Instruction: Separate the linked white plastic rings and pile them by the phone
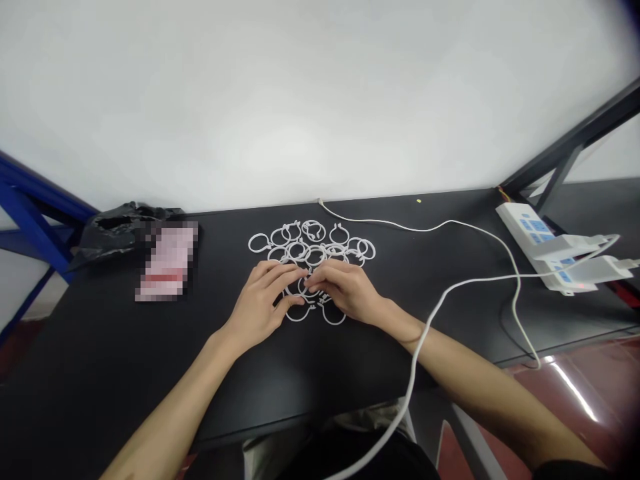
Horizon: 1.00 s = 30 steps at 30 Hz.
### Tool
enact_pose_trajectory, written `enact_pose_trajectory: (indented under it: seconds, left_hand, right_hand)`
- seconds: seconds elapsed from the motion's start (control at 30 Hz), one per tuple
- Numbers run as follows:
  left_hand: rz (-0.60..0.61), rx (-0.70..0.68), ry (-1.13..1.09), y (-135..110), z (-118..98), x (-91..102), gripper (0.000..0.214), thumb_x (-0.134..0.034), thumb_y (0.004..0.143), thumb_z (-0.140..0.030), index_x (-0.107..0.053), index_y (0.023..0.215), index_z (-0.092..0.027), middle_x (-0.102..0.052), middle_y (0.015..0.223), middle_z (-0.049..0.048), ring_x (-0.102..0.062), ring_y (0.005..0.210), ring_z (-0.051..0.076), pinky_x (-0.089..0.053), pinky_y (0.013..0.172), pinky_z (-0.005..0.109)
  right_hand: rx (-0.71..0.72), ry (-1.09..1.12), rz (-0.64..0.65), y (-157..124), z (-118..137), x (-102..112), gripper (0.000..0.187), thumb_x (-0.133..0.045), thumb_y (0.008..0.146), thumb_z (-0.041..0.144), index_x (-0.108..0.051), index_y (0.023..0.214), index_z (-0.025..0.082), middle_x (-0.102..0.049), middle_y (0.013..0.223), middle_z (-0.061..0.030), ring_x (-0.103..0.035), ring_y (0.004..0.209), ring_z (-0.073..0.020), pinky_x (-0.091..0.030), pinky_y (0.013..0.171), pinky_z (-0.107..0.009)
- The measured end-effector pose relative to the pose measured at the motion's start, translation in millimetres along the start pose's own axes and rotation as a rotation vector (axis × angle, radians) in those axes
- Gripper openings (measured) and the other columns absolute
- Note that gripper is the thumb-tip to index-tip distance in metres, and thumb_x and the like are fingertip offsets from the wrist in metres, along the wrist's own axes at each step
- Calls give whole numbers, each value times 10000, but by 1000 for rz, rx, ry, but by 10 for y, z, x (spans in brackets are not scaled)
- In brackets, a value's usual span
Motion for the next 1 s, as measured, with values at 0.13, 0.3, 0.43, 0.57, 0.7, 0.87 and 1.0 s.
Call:
enact_pose_trajectory:
  seconds: [0.13, 0.3, 0.43, 0.57, 0.7, 0.87, 1.0]
  left_hand:
    - [-24, 12, 25, 8, 9, 7, 348, -602, 916, -284, -563, 1260, -246, -651, 1180, 50, -533, 1101, 233, -465, 971, 396]
    - [-181, 139, 186, 7, 178, 212, 384, -575, 924, -335, -535, 1294, -240, -605, 1203, 75, -532, 1117, 257, -441, 996, 420]
    - [-291, 417, 339, -92, 558, 459, 425, -534, 916, -348, -529, 1306, -179, -578, 1205, 131, -520, 1136, 312, -433, 985, 463]
    - [-114, 600, 552, -186, 833, 460, 469, -493, 908, -335, -528, 1324, -120, -595, 1204, 185, -517, 1115, 387, -438, 920, 525]
    - [-45, 626, 641, -222, 860, 429, 500, -476, 912, -329, -498, 1361, -110, -583, 1258, 207, -498, 1138, 420, -413, 905, 557]
    - [-165, 488, 554, -160, 743, 440, 409, -514, 911, -333, -569, 1279, -165, -602, 1238, 168, -507, 1122, 392, -416, 894, 535]
    - [-216, 271, 361, -64, 486, 362, 300, -539, 929, -314, -603, 1201, -203, -635, 1182, 109, -540, 1099, 304, -443, 935, 475]
  right_hand:
    - [12, -61, -33, -6, -14, -11, 125, -513, 975, 228, -633, 997, 201, -685, 892, -39, -629, 823, -136, -525, 751, -272]
    - [-80, -379, -137, 14, -128, 134, 203, -539, 963, 322, -625, 1100, 199, -686, 985, -69, -590, 929, -199, -494, 860, -357]
    - [-227, -643, -159, 1, -331, 278, 275, -559, 937, 362, -644, 1117, 173, -626, 1117, -124, -511, 1055, -273, -441, 930, -438]
    - [-301, -720, -139, -28, -485, 311, 223, -605, 900, 362, -679, 984, 170, -606, 1119, -131, -496, 1067, -289, -431, 912, -446]
    - [-276, -708, -154, -28, -499, 297, 155, -593, 907, 311, -676, 893, 181, -624, 1073, -112, -508, 1048, -278, -437, 883, -432]
    - [-204, -665, -270, -16, -388, 365, 101, -590, 908, 262, -656, 884, 190, -641, 1036, -91, -523, 1009, -259, -453, 878, -431]
    - [-78, -577, -366, -8, -173, 402, 52, -618, 900, 247, -647, 909, 205, -615, 1012, -86, -537, 987, -236, -479, 867, -422]
Point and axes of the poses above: each hand's wrist, its own y-axis towards the middle knuckle, its own x-axis out of the back of the hand, z = x × y, the point moved 8 cm from there along y, towards the middle knuckle
